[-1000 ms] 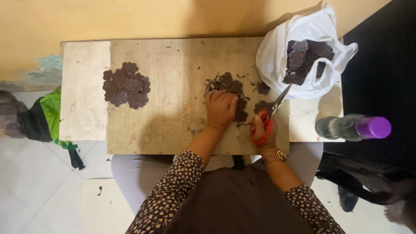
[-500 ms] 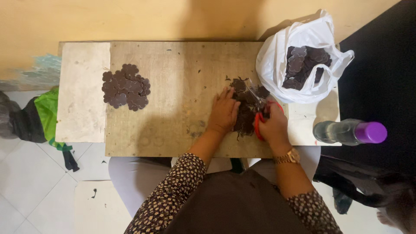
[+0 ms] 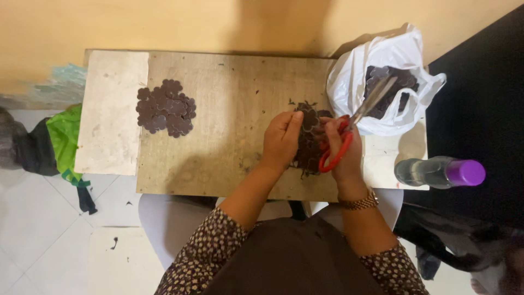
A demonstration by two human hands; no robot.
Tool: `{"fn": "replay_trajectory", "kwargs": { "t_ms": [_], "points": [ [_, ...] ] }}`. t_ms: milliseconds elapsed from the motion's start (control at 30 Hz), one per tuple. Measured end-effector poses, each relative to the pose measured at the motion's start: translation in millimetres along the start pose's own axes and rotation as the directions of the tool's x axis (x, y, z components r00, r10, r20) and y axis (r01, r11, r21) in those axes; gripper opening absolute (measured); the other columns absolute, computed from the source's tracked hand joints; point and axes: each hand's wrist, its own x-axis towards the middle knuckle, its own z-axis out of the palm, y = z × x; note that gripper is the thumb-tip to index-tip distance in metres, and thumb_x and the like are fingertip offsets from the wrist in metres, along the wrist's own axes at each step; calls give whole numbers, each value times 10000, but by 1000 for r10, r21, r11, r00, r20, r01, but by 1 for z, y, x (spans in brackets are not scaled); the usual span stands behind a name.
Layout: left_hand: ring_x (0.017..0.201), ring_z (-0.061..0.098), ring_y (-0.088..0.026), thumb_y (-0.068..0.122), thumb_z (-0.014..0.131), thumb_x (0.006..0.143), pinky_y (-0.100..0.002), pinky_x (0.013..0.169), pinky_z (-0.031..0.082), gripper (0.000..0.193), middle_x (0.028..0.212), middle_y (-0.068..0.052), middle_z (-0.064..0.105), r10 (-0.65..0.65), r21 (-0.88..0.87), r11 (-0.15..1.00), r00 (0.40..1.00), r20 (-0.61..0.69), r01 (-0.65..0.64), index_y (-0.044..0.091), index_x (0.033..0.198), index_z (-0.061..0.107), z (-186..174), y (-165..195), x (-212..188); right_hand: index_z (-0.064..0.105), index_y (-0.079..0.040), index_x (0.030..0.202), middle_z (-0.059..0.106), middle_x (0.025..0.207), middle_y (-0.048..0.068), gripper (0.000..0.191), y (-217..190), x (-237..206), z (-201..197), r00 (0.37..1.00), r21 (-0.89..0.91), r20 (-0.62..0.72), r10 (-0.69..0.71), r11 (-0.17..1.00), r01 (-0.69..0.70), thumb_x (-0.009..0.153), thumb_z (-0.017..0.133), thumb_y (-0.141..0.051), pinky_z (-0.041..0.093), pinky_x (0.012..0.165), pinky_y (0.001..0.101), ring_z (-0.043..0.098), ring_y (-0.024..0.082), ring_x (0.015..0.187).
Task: The person uses red-handled scissors to cut dark brown material into flower-like shapes on a wooden board. They repeatedly pick up pieces, trim the edges, and place the finished shapes into a white bag on the right side of the table.
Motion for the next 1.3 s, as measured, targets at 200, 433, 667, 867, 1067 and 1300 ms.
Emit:
{"fn": "replay_trajectory", "kwargs": {
  "t_ms": [200,433,667,867,1067,1300],
  "points": [
    [857,647,-149,286,504,1076,-294,779,520,350,940,-56,714,-44,-304,950,993,112,77,-3,1066,701,-16,54,-2,489,-78,1006,614,996,56,232,-64,0,22,983,46,97,-154,988,150,995,701,15,467,733,226,570,100,851],
    [931,654,-135,110,653,1009,-312,813,541,166,1033,-49,708,-73,-492,850,968,242,187,3,1137,655,-27,73,-9,479,-88,989,640,978,43,202,-96,-20,34,976,-8,81,-204,979,206,990,662,-3,546,786,228,628,83,877],
    [1251,651,-260,-44,753,869,-344,999,586,248,1242,-79,655,511,109,850,857,65,-515,127,1048,756,-36,100,-19,537,-58,966,729,1021,169,128,-120,-37,27,998,-26,26,-55,998,56,1044,629,-101,477,652,245,583,125,748],
    [1238,641,-309,-2,796,815,-390,1041,544,267,1225,-83,663,715,282,647,692,97,-708,184,1003,754,-41,113,-19,492,-105,945,707,1145,129,246,-132,-45,21,996,49,44,-73,996,71,904,708,7,548,760,236,655,114,926],
    [991,668,-141,37,572,999,-257,805,534,190,1177,-95,702,-32,-413,908,995,98,69,60,1170,652,-32,95,-15,471,-86,981,703,1113,159,295,-128,-47,18,987,62,51,-156,986,152,913,703,83,550,868,250,670,145,1005],
    [763,620,-86,30,683,1014,-229,643,499,114,963,-67,703,-74,-473,849,940,333,235,-9,1116,651,-29,82,-21,465,-71,1005,693,1129,148,238,-122,-45,17,969,2,102,-223,975,224,969,676,35,540,908,260,663,144,1037]
  ]
}}
